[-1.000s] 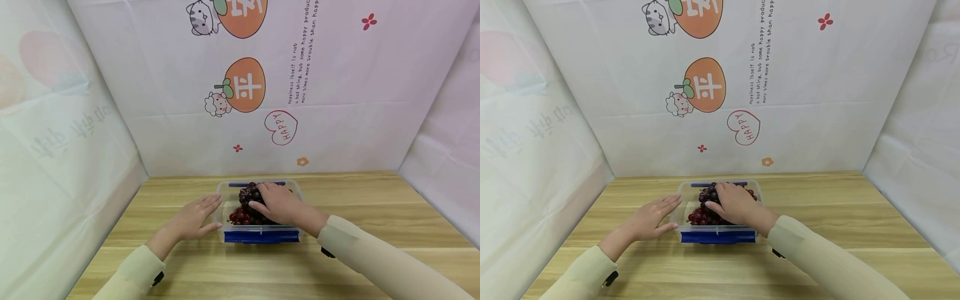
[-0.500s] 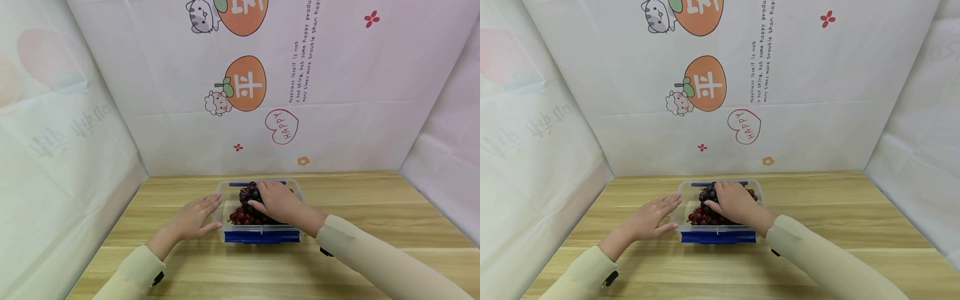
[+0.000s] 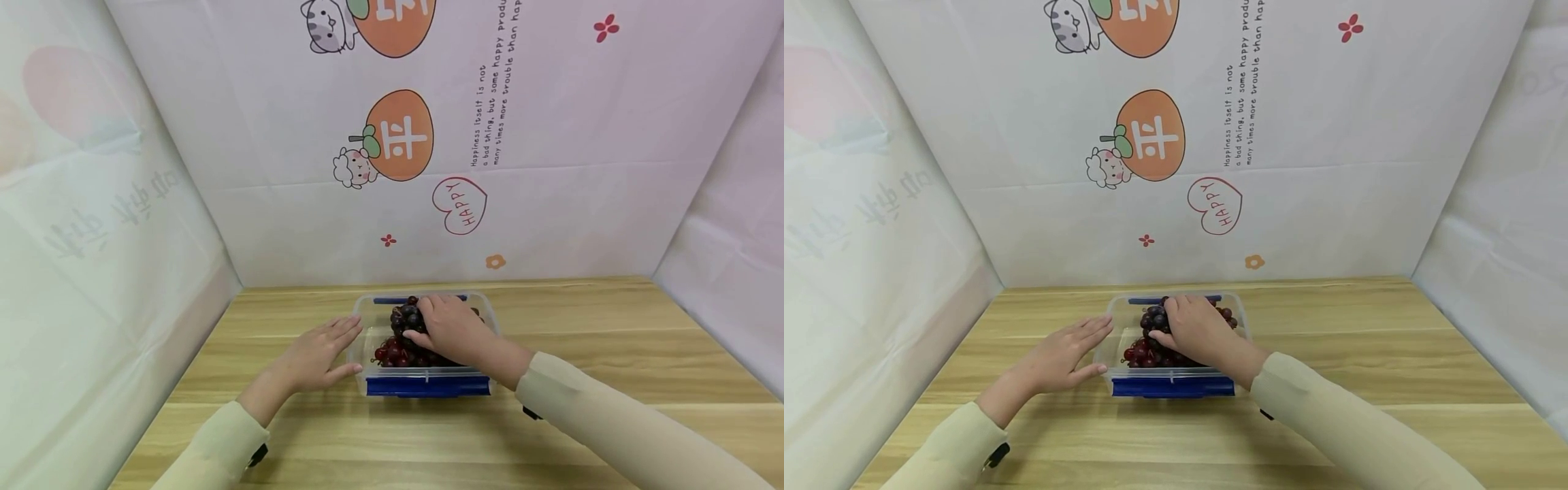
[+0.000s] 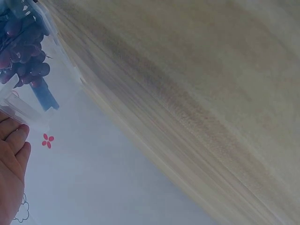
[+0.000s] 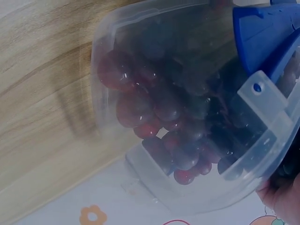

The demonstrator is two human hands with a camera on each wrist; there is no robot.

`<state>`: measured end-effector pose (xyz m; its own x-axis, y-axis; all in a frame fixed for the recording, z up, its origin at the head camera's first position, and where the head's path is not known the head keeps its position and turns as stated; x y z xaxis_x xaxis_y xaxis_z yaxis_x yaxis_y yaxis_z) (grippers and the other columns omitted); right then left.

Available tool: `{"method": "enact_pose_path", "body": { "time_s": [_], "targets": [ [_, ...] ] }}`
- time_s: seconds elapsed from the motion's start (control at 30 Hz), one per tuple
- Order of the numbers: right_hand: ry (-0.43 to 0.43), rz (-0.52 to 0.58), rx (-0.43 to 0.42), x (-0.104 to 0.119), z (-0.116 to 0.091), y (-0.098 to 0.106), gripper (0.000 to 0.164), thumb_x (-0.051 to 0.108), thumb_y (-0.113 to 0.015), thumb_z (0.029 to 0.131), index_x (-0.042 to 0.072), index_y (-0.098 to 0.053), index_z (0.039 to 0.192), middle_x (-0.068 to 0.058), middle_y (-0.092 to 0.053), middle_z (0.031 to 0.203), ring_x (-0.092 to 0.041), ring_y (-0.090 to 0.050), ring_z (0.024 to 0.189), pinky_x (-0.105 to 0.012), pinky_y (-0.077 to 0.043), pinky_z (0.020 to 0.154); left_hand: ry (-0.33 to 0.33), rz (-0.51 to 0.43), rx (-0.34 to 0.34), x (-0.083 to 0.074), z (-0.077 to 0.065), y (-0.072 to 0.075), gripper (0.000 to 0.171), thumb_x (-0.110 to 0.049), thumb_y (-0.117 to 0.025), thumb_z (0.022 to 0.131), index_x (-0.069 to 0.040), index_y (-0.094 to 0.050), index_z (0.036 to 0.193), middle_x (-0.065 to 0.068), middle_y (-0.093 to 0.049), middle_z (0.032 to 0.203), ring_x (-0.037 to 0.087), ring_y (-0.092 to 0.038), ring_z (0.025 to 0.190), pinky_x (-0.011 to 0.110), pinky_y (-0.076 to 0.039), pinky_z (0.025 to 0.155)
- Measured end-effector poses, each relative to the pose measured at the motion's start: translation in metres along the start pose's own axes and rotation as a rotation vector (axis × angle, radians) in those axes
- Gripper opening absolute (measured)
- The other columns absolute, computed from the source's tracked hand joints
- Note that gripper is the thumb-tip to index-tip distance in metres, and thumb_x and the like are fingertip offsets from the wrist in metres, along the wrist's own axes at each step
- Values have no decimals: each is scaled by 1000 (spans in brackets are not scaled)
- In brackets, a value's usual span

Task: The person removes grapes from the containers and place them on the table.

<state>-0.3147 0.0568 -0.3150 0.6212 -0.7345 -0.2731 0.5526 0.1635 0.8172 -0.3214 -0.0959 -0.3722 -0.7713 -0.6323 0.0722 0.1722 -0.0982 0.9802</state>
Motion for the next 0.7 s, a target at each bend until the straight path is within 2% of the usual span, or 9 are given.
{"method": "enact_pose_path", "body": {
  "time_s": [0.1, 0.27, 0.5, 0.6, 0.7],
  "targets": [
    [36, -53, -54, 5, -1, 5, 50, 50, -64, 90, 0, -60, 94, -7, -57, 77, -20, -55, 63, -32, -52, 58, 3, -6, -1, 0, 0, -1, 73, -54, -43, 100, 0, -37, 148, 16, -30, 154, 32, -30, 140, 45, -27, 114],
    [70, -126, -97, 9, -2, 8, 54, 54, -63, 90, 0, -60, 95, -8, -57, 78, -21, -56, 67, -35, -51, 63, 4, -6, -6, 1, 0, -1, 73, -54, -42, 100, 0, -37, 148, 16, -31, 154, 31, -30, 141, 43, -26, 115],
    [70, -127, -139, 5, -3, 12, 56, 54, -65, 88, -2, -60, 96, -9, -59, 78, -24, -59, 70, -37, -51, 65, -5, -3, -16, 0, -1, -1, 72, -53, -44, 99, 0, -37, 148, 17, -31, 153, 34, -33, 139, 44, -27, 114],
    [72, -101, -149, 3, -3, 14, 59, 55, -57, 92, -4, -61, 100, -11, -61, 82, -25, -61, 74, -38, -53, 68, -5, -5, -19, -1, -1, -1, 72, -52, -46, 99, 1, -37, 148, 17, -31, 153, 34, -33, 139, 45, -27, 114],
    [75, -86, -173, 1, -3, 17, 65, 56, -40, 99, -5, -61, 100, -11, -60, 81, -26, -60, 73, -39, -53, 68, 0, -3, -18, 0, -1, -1, 72, -52, -46, 99, 0, -37, 148, 16, -31, 154, 32, -32, 140, 45, -27, 114]
  ]
}}
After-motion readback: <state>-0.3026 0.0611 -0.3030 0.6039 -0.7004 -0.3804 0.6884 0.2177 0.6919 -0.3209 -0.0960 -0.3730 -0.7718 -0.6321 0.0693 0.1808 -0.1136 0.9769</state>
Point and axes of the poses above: each hand's wrist, its own z-axis towards the middle knuckle, its own y-axis out of the back of the hand, x = y × z, the point moved 10 cm from there along z, towards the middle knuckle
